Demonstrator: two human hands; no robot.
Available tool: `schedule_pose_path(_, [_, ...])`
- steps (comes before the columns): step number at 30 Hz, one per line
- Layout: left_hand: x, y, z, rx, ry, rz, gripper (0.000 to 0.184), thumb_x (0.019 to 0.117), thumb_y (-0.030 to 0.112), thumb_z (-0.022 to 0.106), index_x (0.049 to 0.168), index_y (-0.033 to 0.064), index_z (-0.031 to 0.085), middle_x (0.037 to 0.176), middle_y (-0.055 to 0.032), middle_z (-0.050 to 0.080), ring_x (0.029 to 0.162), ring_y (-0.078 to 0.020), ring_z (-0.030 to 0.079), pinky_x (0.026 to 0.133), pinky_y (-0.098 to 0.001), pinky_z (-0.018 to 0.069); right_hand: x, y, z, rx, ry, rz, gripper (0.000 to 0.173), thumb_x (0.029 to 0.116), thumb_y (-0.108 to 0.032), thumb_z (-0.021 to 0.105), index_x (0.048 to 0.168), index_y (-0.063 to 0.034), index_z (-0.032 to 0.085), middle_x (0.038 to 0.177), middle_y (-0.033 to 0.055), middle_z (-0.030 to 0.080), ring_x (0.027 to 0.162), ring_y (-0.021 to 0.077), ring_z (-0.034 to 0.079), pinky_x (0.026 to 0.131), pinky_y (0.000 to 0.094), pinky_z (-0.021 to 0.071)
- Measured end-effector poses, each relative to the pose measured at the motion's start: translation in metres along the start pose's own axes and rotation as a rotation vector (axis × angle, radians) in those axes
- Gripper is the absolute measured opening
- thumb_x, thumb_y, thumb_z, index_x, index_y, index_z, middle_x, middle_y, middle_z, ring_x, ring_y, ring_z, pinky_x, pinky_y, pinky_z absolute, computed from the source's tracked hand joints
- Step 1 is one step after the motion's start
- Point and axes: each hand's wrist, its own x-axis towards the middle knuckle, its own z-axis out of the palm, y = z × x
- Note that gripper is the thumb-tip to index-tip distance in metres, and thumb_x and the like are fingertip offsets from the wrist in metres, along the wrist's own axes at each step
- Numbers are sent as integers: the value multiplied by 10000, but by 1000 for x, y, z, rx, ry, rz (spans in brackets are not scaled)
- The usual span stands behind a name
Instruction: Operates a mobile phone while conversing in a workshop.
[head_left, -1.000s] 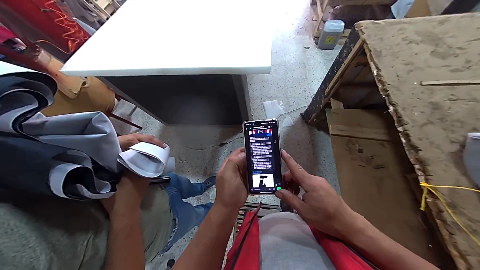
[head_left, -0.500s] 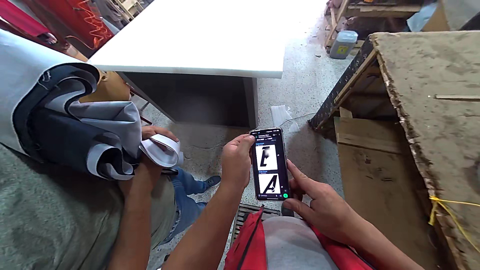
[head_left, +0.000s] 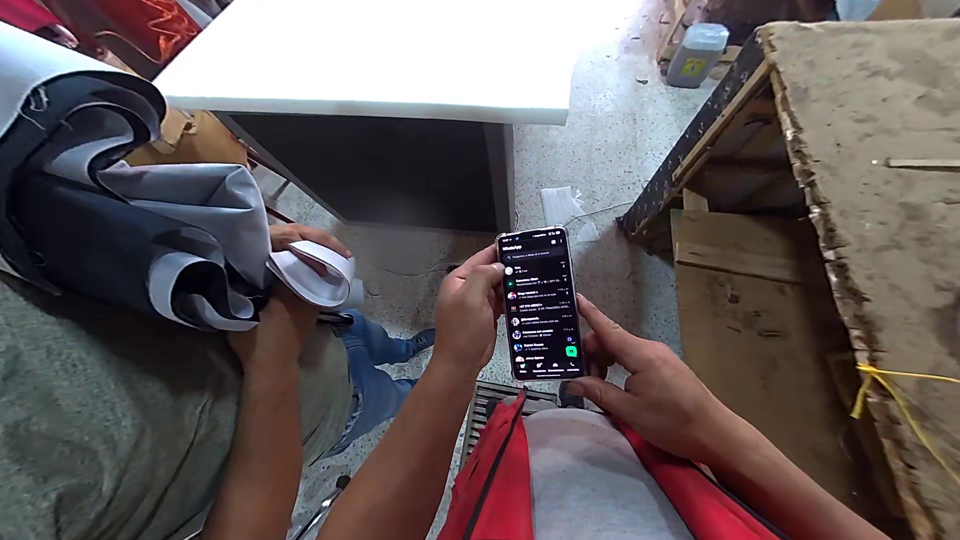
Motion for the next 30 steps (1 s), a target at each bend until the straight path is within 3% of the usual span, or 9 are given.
schedule_pose_path(2, [-4, -4, -6, -21, -155, 41, 563, 1029, 62, 274, 1589, 69, 337, 1340, -180, 633, 1079, -255, 701, 920, -458, 598, 0, 0, 1, 11, 24, -12, 845, 937, -399, 750, 1636, -291, 287, 985, -131, 716, 849, 1, 678, 806, 230, 608])
schedule_pose_path(3, [-5, -7, -9, -27, -229, 67, 675, 992, 22, 275, 1646, 130, 152, 1425, -175, 566, 1144, -261, 678, 944, -471, 587, 0, -1, 1, 17, 30, -14, 852, 934, -395, 755, 1637, -294, 285, 989, -129, 720, 855, 3, 681, 811, 230, 609])
schedule_pose_path(5, [-8, -12, -13, -55, -335, 92, 876, 893, -71, 316, 1666, 193, -1, 1557, -173, 426, 1289, -292, 587, 1028, -506, 538, 0, -2, 1, 20, 29, -16, 855, 929, -381, 761, 1636, -291, 288, 997, -128, 725, 864, 4, 686, 816, 229, 612])
schedule_pose_path(9, [-9, -14, -17, -45, -317, 107, 852, 873, -103, 346, 1660, 147, 135, 1526, -186, 465, 1266, -302, 602, 1012, -507, 549, -1, -3, 4, 6, 12, -2, 862, 933, -380, 755, 1640, -275, 273, 978, -136, 717, 852, -9, 677, 811, 221, 607])
schedule_pose_path(12, [-9, -14, -12, -46, -199, 102, 527, 1116, 212, 326, 1636, 157, 258, 1418, -165, 585, 1168, -267, 673, 965, -471, 586, 0, -3, 6, 5, 6, -8, 863, 938, -401, 748, 1642, -275, 266, 974, -139, 715, 845, -13, 674, 802, 217, 606])
schedule_pose_path(14, [-8, -13, -13, -14, -206, 94, 551, 1134, 356, 259, 1647, 157, 228, 1443, -156, 576, 1218, -260, 653, 1006, -467, 569, 0, -3, 7, -3, 5, -4, 861, 941, -410, 741, 1643, -274, 262, 971, -141, 711, 843, -16, 672, 803, 217, 605])
schedule_pose_path(20, [-10, -14, -8, 28, -154, 72, 760, 967, -119, 426, 1645, 170, 239, 1431, -179, 571, 1146, -294, 683, 952, -480, 595, -1, -4, 8, -1, 7, -4, 847, 950, -393, 738, 1641, -266, 265, 981, -132, 713, 842, -10, 675, 791, 213, 606])
schedule_pose_path(26, [-6, -12, -14, -40, -241, 68, 718, 957, -32, 341, 1644, 148, 234, 1441, -177, 560, 1137, -263, 677, 939, -467, 589, -1, -5, 6, 6, 30, -12, 852, 939, -381, 751, 1638, -255, 281, 976, -131, 717, 847, -15, 673, 806, 213, 601])
schedule_pose_path(30, [-8, -14, -16, -146, -345, 53, 804, 915, -64, 296, 1667, 165, 124, 1535, -184, 464, 1270, -290, 603, 1028, -500, 536, -1, -4, 6, 31, 67, -36, 854, 931, -362, 763, 1634, -237, 295, 986, -126, 723, 854, -2, 681, 805, 218, 609])
